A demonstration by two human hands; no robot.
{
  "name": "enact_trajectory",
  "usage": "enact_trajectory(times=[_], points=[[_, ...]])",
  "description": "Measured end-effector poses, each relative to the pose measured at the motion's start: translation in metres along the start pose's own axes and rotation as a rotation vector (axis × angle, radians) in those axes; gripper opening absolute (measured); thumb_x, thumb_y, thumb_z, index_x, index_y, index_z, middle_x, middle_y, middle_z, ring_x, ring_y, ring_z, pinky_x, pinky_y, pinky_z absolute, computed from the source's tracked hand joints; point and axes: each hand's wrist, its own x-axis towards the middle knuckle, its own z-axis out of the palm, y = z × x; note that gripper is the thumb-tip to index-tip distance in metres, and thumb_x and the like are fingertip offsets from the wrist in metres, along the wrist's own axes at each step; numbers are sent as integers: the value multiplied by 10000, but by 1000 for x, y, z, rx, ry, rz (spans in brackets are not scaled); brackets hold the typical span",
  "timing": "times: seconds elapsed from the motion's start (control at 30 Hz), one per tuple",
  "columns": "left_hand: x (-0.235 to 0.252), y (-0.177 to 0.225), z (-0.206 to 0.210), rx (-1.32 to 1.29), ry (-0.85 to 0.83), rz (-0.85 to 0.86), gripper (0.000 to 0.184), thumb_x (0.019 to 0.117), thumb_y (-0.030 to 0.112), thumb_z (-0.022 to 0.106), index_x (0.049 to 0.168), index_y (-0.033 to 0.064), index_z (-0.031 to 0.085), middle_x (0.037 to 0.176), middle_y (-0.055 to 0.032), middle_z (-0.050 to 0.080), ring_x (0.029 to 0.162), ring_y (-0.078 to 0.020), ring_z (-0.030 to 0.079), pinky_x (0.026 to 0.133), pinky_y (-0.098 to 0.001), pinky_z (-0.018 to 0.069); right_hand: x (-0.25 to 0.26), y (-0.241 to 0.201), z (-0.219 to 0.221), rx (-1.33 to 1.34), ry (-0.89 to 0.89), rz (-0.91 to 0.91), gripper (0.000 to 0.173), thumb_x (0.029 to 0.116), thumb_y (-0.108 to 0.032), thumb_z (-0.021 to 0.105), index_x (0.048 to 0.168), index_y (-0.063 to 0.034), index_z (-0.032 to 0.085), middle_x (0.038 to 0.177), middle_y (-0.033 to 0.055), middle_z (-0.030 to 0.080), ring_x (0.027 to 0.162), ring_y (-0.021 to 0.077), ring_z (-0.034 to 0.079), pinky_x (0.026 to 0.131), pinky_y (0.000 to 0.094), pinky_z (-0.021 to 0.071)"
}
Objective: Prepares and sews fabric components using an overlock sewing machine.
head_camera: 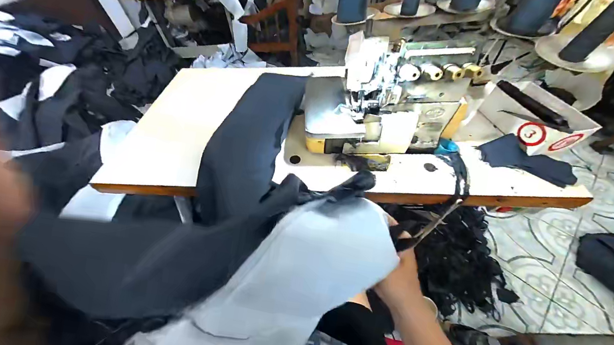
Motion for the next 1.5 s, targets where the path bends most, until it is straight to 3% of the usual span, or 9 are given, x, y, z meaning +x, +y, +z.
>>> enact_trajectory(times=[0.07, 0.17, 0.33, 0.57, 0.8, 0.93, 1.27, 1.43, 1.5], points=[[-46, -19, 73, -220, -548, -125, 665, 979, 504, 616, 1543, 210, 422, 1500, 90, 531, 1220, 1, 598, 1000, -240, 536, -4, -8, -17, -121, -145, -159, 212, 907, -177, 702, 1119, -166, 711, 1039, -200, 713, 984, -106, 633, 897, 157, 549], [-99, -22, 164, -407, -926, -193, 792, 865, 471, 726, 1493, 49, 492, 1376, -70, 640, 1182, -114, 647, 993, -358, 556, -12, -3, -29, -226, -401, -256, 135, 949, -237, 680, 1031, -131, 677, 1105, -101, 682, 1099, -54, 595, 967, 169, 506], [-135, -30, 212, -85, -899, 86, 332, 1063, 272, 521, 983, 56, 760, 860, -95, 736, 821, -239, 726, 744, -467, 585, -37, 17, -47, -283, -610, -48, 276, 880, -202, 752, 1092, -71, 634, 1136, 1, 637, 1124, -3, 577, 955, 172, 499], [-145, -70, 210, -288, -1166, -225, 479, 922, 377, 750, 1236, 23, 675, 1144, -121, 716, 1052, -201, 686, 959, -414, 557, -44, 38, -71, -13, -535, 302, 185, 1019, -381, 620, 1093, -237, 708, 1059, -164, 646, 625, -125, 485, 527, 79, 433], [-172, -75, 228, -353, -813, -244, 220, 1027, 151, 575, 1016, 1, 736, 959, -87, 723, 895, -106, 678, 856, -286, 556, -46, 43, -67, -88, -371, 603, 403, 860, -157, 742, 1231, -130, 587, 865, -109, 634, 595, -22, 547, 510, 148, 473], [-154, -56, 228, -458, -708, -210, 174, 1035, 126, 557, 999, 24, 694, 869, 0, 679, 761, 12, 609, 723, -168, 523, -48, 42, -76, -252, -407, 697, 46, 886, -184, 708, 923, -169, 685, 683, -150, 632, 516, -56, 527, 478, 142, 448], [-165, -49, 242, -796, -649, -167, 207, 1058, 120, 529, 981, 1, 679, 901, -2, 678, 867, 5, 631, 811, -192, 542, -50, 72, -73, -273, -166, 815, 118, 986, -219, 553, 886, -161, 578, 631, -123, 554, 492, -28, 484, 458, 174, 421], [-170, -61, 243, -773, -791, -309, 211, 1039, 132, 559, 967, -4, 704, 915, 29, 670, 852, 59, 591, 787, -135, 501, -41, 69, -74, -741, -242, 290, 241, 920, -190, 716, 1041, 18, 708, 936, 94, 708, 730, 101, 624, 668, 290, 532], [-167, -59, 243, -742, -806, -275, 196, 1026, 144, 587, 973, 12, 723, 904, 17, 644, 869, 20, 590, 797, -157, 500, -27, 51, -65, -691, -216, 125, 274, 968, -296, 669, 1024, -31, 716, 894, -12, 687, 654, -54, 523, 591, 132, 448]])
